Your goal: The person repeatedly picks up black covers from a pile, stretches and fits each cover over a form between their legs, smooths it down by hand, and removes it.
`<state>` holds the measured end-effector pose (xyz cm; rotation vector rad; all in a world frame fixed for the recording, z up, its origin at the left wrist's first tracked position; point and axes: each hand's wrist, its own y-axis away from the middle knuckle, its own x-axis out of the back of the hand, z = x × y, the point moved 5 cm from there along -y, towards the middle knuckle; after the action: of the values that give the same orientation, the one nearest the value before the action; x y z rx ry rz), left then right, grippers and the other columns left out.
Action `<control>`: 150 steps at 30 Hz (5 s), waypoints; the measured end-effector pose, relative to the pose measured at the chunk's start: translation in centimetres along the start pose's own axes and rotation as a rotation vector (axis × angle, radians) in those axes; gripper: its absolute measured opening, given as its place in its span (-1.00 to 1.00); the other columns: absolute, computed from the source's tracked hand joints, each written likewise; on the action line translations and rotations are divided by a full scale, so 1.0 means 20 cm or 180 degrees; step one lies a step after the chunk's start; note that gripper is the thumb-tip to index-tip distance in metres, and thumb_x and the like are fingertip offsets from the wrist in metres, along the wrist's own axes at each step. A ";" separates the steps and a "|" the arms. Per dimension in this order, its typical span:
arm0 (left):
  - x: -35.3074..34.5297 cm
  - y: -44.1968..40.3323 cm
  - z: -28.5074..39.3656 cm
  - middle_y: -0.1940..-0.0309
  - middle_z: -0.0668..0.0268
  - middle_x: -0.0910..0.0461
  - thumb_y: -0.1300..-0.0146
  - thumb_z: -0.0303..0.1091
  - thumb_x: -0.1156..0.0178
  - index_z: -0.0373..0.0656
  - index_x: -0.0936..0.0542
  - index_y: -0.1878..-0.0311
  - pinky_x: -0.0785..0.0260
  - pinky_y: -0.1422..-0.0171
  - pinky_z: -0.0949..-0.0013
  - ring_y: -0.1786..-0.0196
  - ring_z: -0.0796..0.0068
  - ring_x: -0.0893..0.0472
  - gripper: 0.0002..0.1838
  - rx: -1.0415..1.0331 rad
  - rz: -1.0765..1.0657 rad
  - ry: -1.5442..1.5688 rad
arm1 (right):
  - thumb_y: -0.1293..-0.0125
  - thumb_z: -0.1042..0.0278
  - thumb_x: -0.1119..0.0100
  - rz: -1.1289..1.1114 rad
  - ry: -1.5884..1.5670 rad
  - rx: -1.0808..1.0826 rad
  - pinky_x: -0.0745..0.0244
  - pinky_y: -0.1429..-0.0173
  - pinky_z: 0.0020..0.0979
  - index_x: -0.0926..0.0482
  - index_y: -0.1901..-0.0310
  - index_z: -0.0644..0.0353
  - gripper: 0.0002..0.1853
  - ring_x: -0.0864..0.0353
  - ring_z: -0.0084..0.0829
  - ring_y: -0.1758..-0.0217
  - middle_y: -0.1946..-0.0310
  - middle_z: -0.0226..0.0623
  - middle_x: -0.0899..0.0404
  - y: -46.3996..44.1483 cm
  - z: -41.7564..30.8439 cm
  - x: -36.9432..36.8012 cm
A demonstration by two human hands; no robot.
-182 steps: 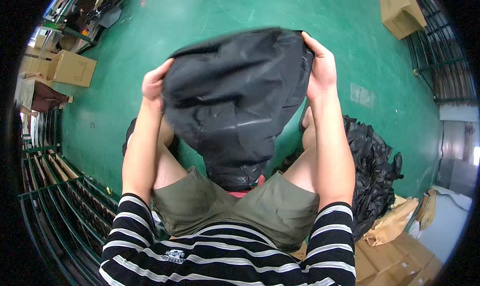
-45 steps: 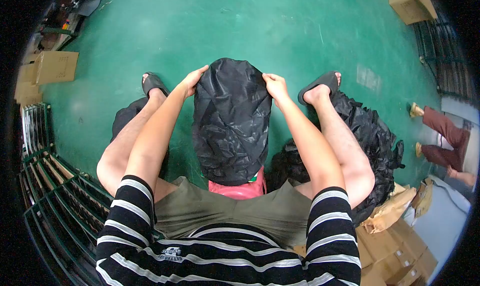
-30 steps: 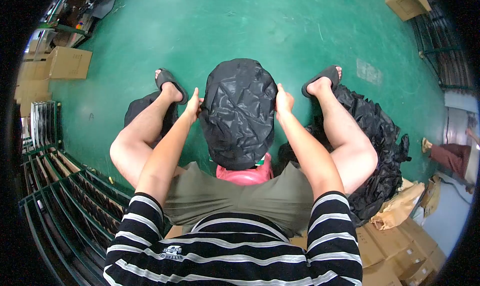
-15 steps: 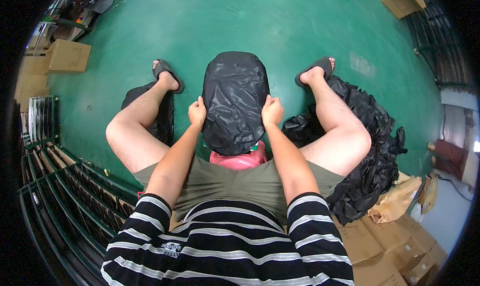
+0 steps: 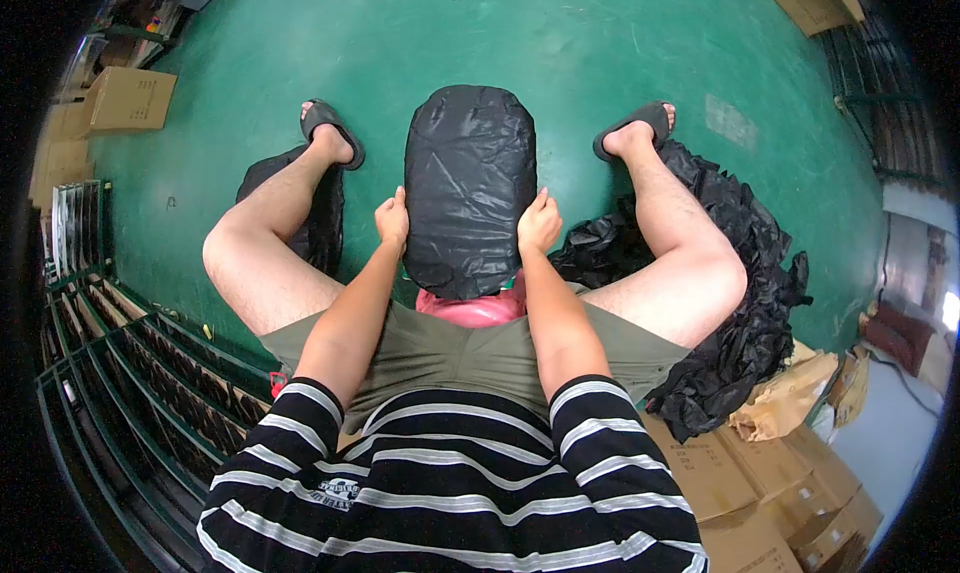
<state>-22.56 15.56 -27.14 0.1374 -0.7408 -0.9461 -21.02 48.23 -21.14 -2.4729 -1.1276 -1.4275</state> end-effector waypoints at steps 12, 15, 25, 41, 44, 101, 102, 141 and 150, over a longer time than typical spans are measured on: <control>-0.06 0.57 0.54 -0.41 0.35 -0.21 -0.20 0.20 -0.09 0.26 -0.28 -0.38 0.09 -0.55 -0.06 -0.44 0.28 -0.20 -0.32 -0.6636 -0.2260 -0.2851 | -0.37 0.20 -0.07 0.0500 0.0866 0.2953 -0.19 -0.32 -0.02 -0.38 -0.22 0.01 -0.60 -0.23 -0.03 -0.32 -0.24 -0.04 -0.28 0.06 -0.23 0.10; -0.03 0.60 0.52 -0.47 0.31 -0.12 -0.05 0.38 -0.13 0.21 -0.16 -0.47 0.20 -0.55 -0.18 -0.51 0.23 -0.09 -0.06 -0.6801 -0.3642 -0.2984 | -0.29 0.18 -0.15 -0.0427 0.1166 0.4746 -0.05 -0.46 0.00 -0.35 -0.28 -0.04 -0.49 -0.15 -0.05 -0.42 -0.37 -0.09 -0.18 0.11 -0.27 0.09; 0.08 0.71 0.47 -0.52 0.26 -0.02 0.17 0.23 -0.35 0.21 -0.18 -0.47 0.37 -0.48 -0.44 -0.58 0.17 0.11 0.06 -0.5389 -0.3756 -0.3321 | -0.07 -0.33 -0.19 -0.2443 0.1479 0.5466 0.23 -0.53 0.16 -0.26 -0.32 0.32 -0.03 0.11 -0.07 -0.56 -0.47 -0.07 -0.03 0.40 -0.24 0.19; 0.07 0.79 0.46 -0.42 0.04 -0.15 -0.09 0.39 -0.07 -0.04 -0.33 -0.35 0.38 -0.55 -0.26 -0.54 0.08 0.00 -0.11 -0.5094 -0.3708 -0.3154 | 0.12 -0.22 -0.35 -0.2492 0.2045 0.4814 0.32 -0.44 0.39 -0.02 -0.43 0.34 0.18 0.28 0.03 -0.58 -0.50 0.03 0.17 0.52 -0.19 0.16; 0.04 0.72 0.43 -0.33 0.13 -0.29 -0.24 0.19 -0.07 -0.08 -0.48 -0.16 0.26 -0.55 -0.22 -0.50 0.17 -0.12 -0.40 -0.5196 -0.3494 -0.2693 | 0.12 -0.23 -0.35 -0.2557 0.1990 0.4789 0.35 -0.44 0.39 -0.01 -0.43 0.36 0.20 0.29 0.03 -0.59 -0.51 0.03 0.18 0.51 -0.19 0.17; -0.33 -0.13 0.88 -0.09 0.13 -0.55 -0.48 -0.03 0.17 -0.05 -0.48 -0.17 -0.33 -0.23 0.16 -0.15 0.06 -0.52 -0.58 -0.1447 -0.0462 -0.0890 | -0.49 -0.01 0.21 -0.0699 -0.0614 0.1291 -0.35 -0.29 -0.15 -0.34 -0.29 0.10 -0.51 -0.41 -0.01 -0.28 -0.24 -0.07 -0.41 -0.31 -0.57 -0.20; -0.33 -0.14 0.88 -0.09 0.12 -0.55 -0.47 -0.01 0.16 -0.06 -0.48 -0.16 -0.33 -0.22 0.15 -0.15 0.05 -0.52 -0.57 -0.1395 -0.0448 -0.0959 | -0.49 -0.02 0.20 -0.0690 -0.0673 0.1298 -0.34 -0.29 -0.15 -0.34 -0.29 0.11 -0.50 -0.41 0.00 -0.28 -0.23 -0.05 -0.41 -0.31 -0.58 -0.20; -0.28 0.46 0.83 0.15 0.05 -0.41 -0.17 -0.29 -0.20 -0.20 -0.38 0.15 -0.41 0.00 0.02 0.05 -0.07 -0.49 -0.72 -0.3436 -0.1990 -0.3450 | -0.23 0.27 -0.12 -0.0284 -0.1957 -0.1566 -0.25 0.60 -0.50 -0.55 0.44 0.11 -0.85 -0.38 -0.58 0.67 0.61 -0.44 -0.51 -0.54 1.58 1.05; -0.28 0.43 0.79 0.10 -0.03 -0.39 -0.26 -0.30 -0.16 -0.22 -0.34 0.05 -0.41 -0.04 -0.01 0.03 -0.12 -0.49 -0.70 -0.3538 -0.2094 -0.3855 | -0.08 0.15 -0.37 0.1700 -0.0173 -0.1559 -0.42 -0.19 -0.12 -0.33 -0.26 0.10 -0.30 -0.44 0.09 -0.20 -0.33 0.10 -0.20 -0.61 1.45 1.08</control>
<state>-28.67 28.31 -14.64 -1.3526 -1.1534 -1.9750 -1.37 80.67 -24.31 -2.8172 -0.0729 -1.5929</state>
